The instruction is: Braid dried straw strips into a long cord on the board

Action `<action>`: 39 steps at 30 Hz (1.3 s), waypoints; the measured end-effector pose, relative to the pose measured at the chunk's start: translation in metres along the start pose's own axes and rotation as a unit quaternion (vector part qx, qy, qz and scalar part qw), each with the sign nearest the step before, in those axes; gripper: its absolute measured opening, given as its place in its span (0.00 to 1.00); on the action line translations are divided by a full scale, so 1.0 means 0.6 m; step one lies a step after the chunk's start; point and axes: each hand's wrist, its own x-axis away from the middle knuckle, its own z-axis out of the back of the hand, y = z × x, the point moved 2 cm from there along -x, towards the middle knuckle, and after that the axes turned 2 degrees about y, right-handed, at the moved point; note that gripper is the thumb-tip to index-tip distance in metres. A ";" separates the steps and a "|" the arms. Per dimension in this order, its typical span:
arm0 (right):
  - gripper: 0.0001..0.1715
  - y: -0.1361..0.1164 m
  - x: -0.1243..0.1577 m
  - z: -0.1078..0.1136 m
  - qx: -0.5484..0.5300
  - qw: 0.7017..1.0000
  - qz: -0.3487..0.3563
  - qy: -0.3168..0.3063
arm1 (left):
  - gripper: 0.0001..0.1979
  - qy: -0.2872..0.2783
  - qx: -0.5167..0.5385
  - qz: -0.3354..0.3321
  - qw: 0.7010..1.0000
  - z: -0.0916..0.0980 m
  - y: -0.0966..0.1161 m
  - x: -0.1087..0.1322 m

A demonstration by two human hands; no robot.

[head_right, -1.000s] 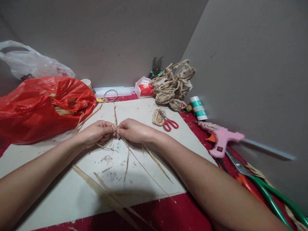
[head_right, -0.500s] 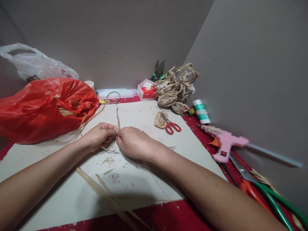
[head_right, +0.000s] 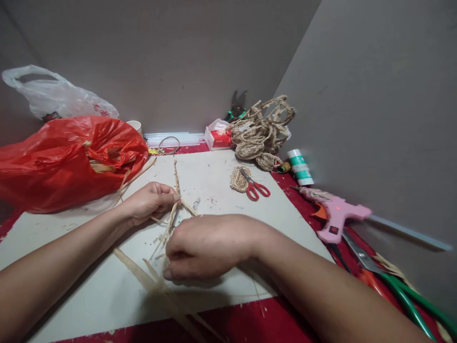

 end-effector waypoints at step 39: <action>0.19 0.123 -0.072 -0.023 -0.650 0.712 -0.124 0.236 | 0.09 0.093 -0.563 -0.120 0.812 -0.036 0.045 0.063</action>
